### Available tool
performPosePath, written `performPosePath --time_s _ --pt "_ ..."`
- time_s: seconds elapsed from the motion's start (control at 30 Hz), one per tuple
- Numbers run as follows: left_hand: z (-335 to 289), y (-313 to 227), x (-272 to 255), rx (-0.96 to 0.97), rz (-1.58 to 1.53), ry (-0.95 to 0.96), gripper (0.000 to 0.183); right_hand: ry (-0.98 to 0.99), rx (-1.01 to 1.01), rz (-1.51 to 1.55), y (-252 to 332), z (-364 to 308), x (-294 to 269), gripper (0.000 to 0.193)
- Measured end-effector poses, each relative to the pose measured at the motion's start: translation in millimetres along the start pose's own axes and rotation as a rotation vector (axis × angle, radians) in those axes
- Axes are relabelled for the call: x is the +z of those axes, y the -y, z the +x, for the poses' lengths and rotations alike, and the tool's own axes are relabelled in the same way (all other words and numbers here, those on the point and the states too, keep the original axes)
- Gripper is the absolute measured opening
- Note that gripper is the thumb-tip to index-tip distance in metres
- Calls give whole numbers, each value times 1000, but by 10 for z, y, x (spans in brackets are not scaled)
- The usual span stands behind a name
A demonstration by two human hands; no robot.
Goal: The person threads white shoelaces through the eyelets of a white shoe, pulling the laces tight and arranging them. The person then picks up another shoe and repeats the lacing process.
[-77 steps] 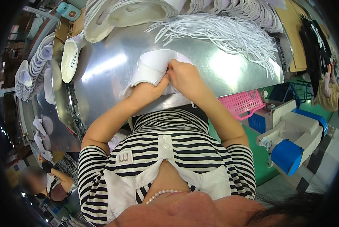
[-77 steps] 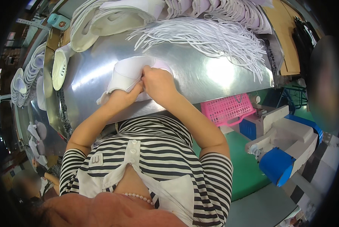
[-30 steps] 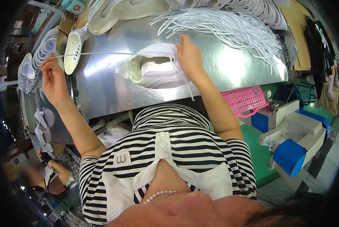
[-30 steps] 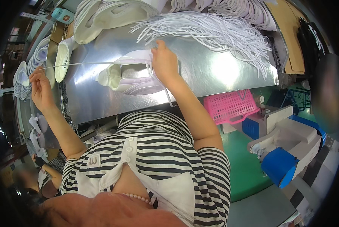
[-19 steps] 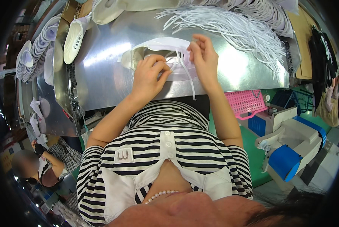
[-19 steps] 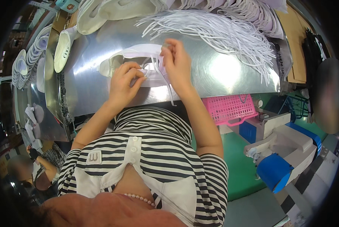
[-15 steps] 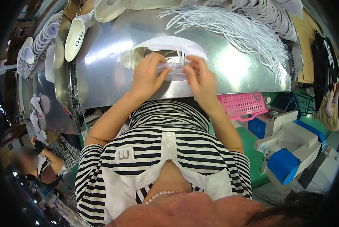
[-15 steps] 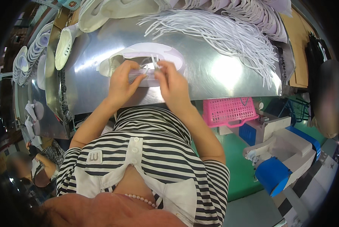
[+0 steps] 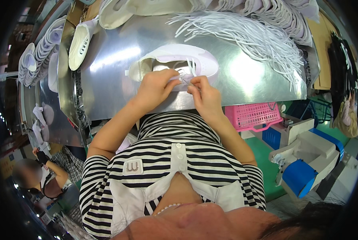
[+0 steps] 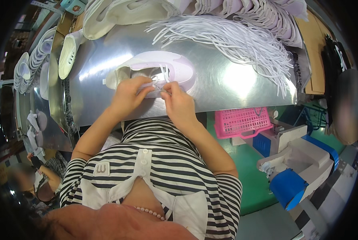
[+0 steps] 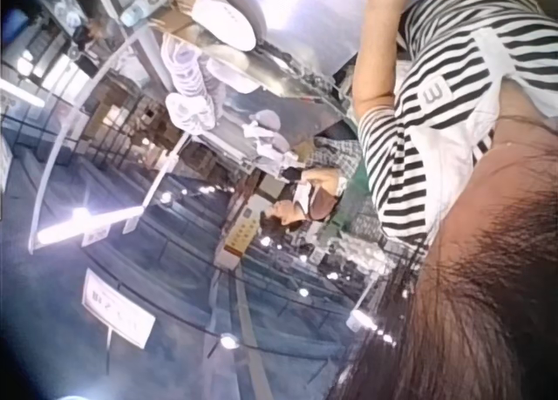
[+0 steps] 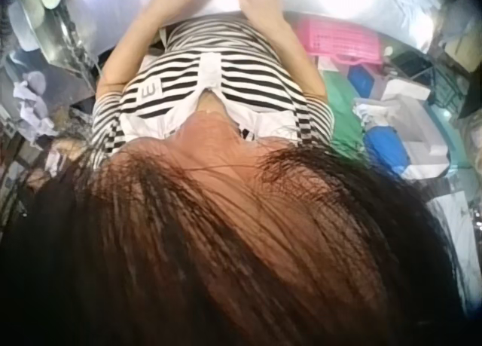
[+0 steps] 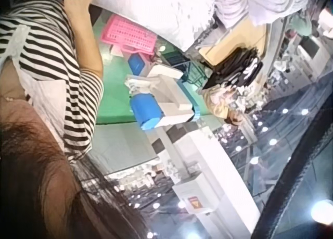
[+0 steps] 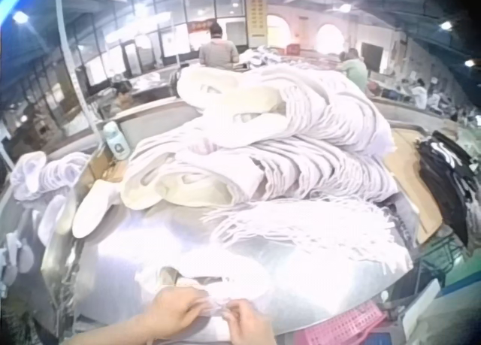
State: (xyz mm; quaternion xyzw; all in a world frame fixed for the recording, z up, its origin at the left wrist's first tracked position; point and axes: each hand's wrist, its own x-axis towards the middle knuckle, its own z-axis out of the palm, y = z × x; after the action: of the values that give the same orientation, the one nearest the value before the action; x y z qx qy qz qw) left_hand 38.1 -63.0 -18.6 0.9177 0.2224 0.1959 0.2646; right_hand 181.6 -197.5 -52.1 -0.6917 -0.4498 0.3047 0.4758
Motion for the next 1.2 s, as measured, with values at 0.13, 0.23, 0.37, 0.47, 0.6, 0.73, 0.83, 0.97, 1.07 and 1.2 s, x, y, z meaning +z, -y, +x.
performPosePath --time_s 0.13,0.23,0.37,0.47,0.6,0.73,0.83,0.97,1.07,1.2 --pt "-84 61 68 127 15 32 16 -20 112 7 -3 12 135 20" --pt "-82 69 122 174 -2 -30 16 -46 50 6 -28 220 289 22" --pt "-151 3 73 130 75 -58 16 125 -43 -71 27 107 -160 27" --pt "-173 84 93 263 40 -89 17 188 -69 -233 260 182 -522 29" --pt "-204 114 59 405 101 -25 17 324 -269 -290 331 514 -137 20" --pt "-253 147 18 453 92 -49 14 456 -129 -452 329 494 -231 21" --pt "-237 146 27 458 63 -54 15 355 -57 -102 198 451 -130 21" --pt "-204 163 21 426 -63 39 15 137 -68 163 339 426 -226 26" --pt "-266 187 -69 345 -90 161 29 -143 -176 509 634 631 -482 22" --pt "-232 111 -200 -95 -390 237 59 70 -107 376 218 582 -125 22"
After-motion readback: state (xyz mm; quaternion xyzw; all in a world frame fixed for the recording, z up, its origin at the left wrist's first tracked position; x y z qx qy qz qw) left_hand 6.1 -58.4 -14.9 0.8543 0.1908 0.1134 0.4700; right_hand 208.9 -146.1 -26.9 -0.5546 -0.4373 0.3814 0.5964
